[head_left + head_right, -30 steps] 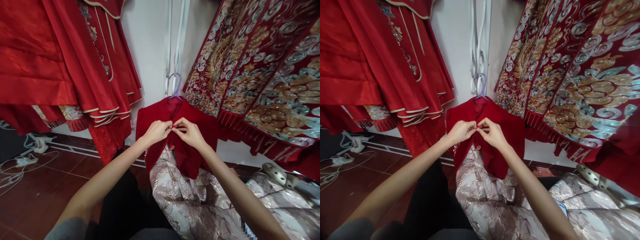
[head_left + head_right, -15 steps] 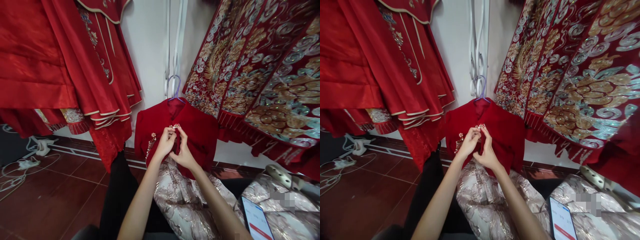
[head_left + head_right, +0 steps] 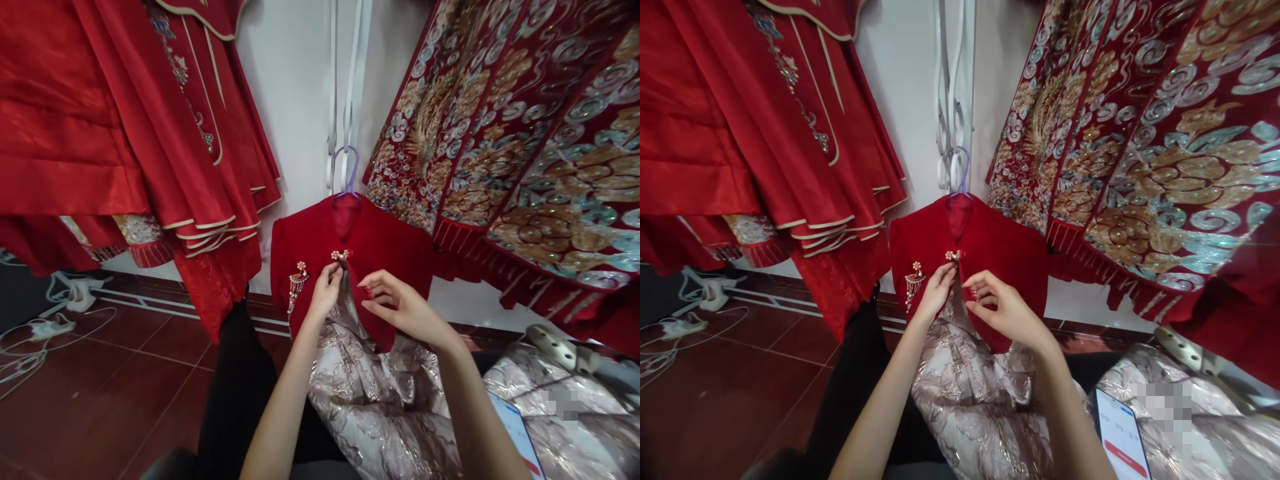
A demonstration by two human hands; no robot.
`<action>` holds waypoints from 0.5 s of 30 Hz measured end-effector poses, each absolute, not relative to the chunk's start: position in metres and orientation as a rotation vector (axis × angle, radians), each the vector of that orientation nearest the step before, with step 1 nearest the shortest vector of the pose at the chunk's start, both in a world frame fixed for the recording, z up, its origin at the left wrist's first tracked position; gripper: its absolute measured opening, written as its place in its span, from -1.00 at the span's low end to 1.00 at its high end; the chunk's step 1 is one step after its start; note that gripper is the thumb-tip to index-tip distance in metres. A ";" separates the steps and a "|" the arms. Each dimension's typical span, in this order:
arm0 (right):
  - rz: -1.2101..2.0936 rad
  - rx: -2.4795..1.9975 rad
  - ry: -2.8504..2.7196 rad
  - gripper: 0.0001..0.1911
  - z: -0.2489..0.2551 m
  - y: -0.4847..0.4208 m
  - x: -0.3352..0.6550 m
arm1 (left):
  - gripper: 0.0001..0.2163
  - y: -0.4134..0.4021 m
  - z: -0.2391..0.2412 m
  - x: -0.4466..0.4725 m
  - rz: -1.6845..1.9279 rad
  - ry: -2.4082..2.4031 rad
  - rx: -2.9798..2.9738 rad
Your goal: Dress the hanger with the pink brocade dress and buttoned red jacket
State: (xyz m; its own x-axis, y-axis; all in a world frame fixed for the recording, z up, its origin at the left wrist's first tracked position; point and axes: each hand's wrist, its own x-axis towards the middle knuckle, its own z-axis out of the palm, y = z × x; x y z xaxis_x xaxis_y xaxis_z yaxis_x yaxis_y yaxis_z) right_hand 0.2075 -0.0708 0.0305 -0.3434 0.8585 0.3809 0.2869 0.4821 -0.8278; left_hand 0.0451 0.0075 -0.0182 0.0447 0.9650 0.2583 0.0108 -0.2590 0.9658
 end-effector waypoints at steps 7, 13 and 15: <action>0.890 -0.855 -1.925 -0.74 0.024 -0.068 0.172 | -0.74 -0.007 0.004 -0.010 1.149 0.821 1.453; 0.871 -0.866 -1.937 -0.74 0.026 -0.066 0.158 | -0.83 0.012 -0.022 -0.055 1.542 1.183 1.384; 0.859 -0.845 -1.890 -0.73 0.025 -0.059 0.148 | -0.83 0.017 -0.032 -0.055 1.534 1.210 1.410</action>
